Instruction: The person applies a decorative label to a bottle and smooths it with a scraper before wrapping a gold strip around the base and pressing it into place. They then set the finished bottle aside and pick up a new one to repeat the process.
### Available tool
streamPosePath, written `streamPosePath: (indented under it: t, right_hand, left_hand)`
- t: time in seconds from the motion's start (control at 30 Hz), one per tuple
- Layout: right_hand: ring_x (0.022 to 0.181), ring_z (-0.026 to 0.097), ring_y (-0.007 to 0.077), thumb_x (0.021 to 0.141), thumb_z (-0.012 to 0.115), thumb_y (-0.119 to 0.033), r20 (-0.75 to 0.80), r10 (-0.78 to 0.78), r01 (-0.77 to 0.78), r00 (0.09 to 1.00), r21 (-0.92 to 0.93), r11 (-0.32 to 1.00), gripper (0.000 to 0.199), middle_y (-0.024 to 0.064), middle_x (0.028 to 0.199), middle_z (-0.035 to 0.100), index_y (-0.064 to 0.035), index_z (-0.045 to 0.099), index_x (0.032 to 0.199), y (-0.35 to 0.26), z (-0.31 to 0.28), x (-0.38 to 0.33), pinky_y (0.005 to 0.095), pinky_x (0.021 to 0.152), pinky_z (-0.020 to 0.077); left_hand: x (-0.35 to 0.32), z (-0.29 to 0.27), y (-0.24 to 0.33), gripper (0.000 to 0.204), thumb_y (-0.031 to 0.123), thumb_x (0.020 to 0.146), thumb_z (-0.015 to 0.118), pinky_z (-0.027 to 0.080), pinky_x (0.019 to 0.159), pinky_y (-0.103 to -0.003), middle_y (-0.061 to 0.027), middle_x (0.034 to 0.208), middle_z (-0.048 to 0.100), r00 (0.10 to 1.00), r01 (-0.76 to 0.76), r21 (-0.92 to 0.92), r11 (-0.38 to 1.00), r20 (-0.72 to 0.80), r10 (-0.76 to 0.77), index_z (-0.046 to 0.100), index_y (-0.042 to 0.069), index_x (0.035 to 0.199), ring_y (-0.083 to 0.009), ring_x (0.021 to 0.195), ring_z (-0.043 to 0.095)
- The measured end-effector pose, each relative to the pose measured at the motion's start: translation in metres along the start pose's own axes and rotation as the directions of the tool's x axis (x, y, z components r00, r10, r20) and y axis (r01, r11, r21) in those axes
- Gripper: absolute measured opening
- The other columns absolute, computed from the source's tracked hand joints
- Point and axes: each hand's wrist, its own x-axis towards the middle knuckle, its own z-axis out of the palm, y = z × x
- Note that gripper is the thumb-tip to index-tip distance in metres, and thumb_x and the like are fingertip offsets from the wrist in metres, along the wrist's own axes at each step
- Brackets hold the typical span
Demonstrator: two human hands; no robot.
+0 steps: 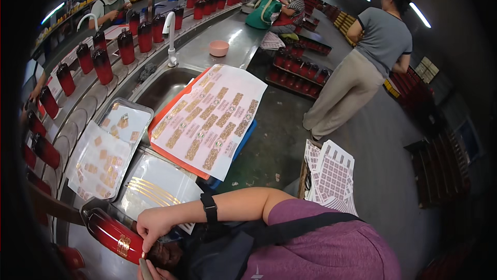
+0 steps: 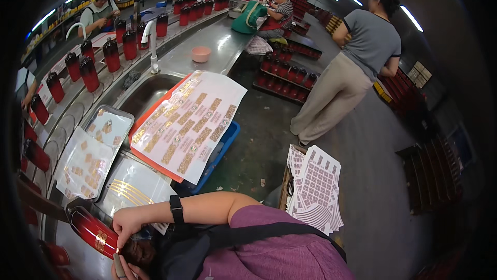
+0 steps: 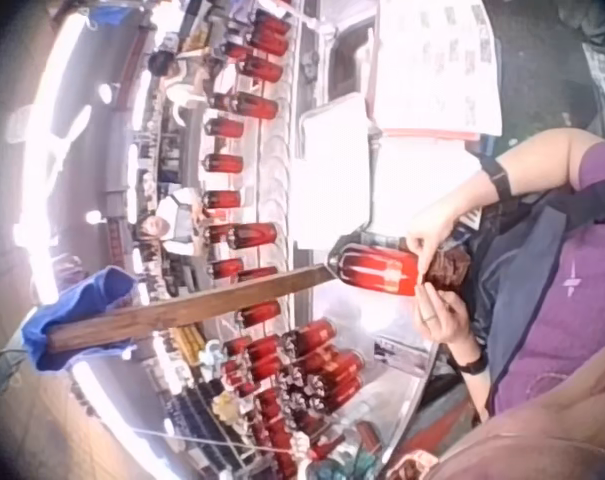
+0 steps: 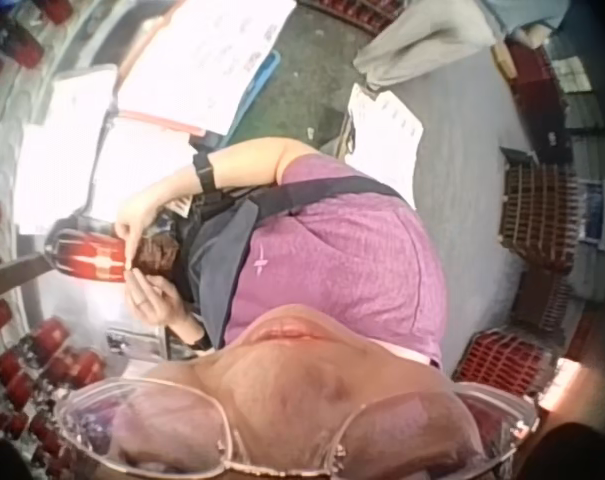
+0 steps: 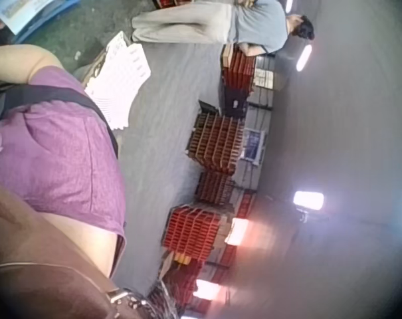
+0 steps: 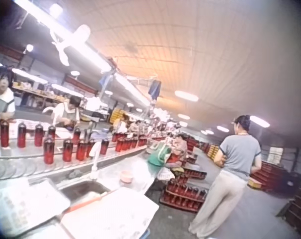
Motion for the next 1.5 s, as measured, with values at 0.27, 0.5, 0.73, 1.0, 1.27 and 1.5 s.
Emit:
streamPosePath:
  t: [0.27,0.5,0.73,1.0,1.27,1.5]
  right_hand:
    - [0.055,0.059,0.0195,0.076,0.08,-0.047,0.001,-0.07,0.07,0.998,0.006,0.998,0.046,0.0086,0.058,0.062,-0.0038,0.069,0.067,-0.004,-0.001,-0.001,0.0348,0.053,0.0441]
    - [0.055,0.051,0.0116,0.083,0.076,-0.05,0.037,-0.058,0.06,0.998,-0.083,0.995,0.047,0.0049,0.057,0.058,-0.0063,0.067,0.068,-0.004,-0.001,-0.001,0.0329,0.052,0.0416]
    - [0.061,0.054,0.0055,0.087,0.078,-0.026,0.145,0.14,-0.155,0.979,0.098,0.983,0.028,-0.0006,0.065,0.064,-0.0027,0.07,0.075,-0.014,-0.005,-0.001,0.0239,0.057,0.0431]
    - [0.064,0.051,0.0029,0.089,0.076,-0.023,0.172,0.217,-0.252,0.961,0.217,0.943,0.024,-0.0031,0.067,0.062,-0.0035,0.07,0.076,-0.01,-0.003,0.0,0.0216,0.059,0.0394]
    - [0.065,0.05,0.0041,0.089,0.076,-0.022,0.148,0.188,-0.217,0.971,0.211,0.953,0.023,-0.0032,0.067,0.06,-0.003,0.069,0.077,-0.01,-0.004,-0.002,0.0222,0.061,0.0402]
    - [0.068,0.049,0.0033,0.09,0.074,-0.016,0.122,0.256,-0.276,0.959,0.189,0.942,0.015,-0.0051,0.072,0.059,-0.0027,0.069,0.084,-0.033,-0.016,-0.019,0.0205,0.063,0.04]
  left_hand:
    - [0.014,0.017,0.006,0.024,0.012,0.093,0.063,0.055,0.086,-0.039,-0.0159,0.113,0.07,0.999,-0.028,-0.072,0.997,0.019,0.03,0.072,-0.001,0.111,-0.031,0.099,0.066]
    - [-0.052,0.005,-0.02,0.032,0.006,0.086,0.063,0.053,0.091,-0.044,-0.0189,0.117,0.068,0.964,0.244,-0.092,0.966,0.131,-0.231,0.07,-0.001,0.117,-0.0373,0.104,0.064]
    - [-0.051,-0.001,-0.024,0.033,0.0,0.075,0.068,0.059,0.079,-0.04,-0.0136,0.111,0.07,0.969,0.247,-0.112,0.962,0.028,-0.246,0.074,0.002,0.108,-0.031,0.096,0.068]
    - [-0.049,0.024,-0.024,0.035,0.007,0.073,0.072,0.054,0.084,-0.035,-0.0033,0.123,0.066,0.996,0.093,-0.109,0.99,0.006,-0.093,0.075,0.01,0.108,-0.0235,0.112,0.058]
    - [-0.035,0.027,-0.042,0.076,0.018,0.073,0.083,0.042,0.108,-0.045,-0.0163,0.149,0.046,0.88,0.466,-0.109,0.878,0.164,-0.447,0.051,0.003,0.141,-0.0385,0.135,0.045]
    - [-0.043,0.032,-0.044,0.076,0.014,0.078,0.081,0.042,0.109,-0.043,-0.0198,0.15,0.044,0.854,0.52,-0.227,0.823,0.123,-0.506,0.047,0.002,0.144,-0.0381,0.135,0.046]
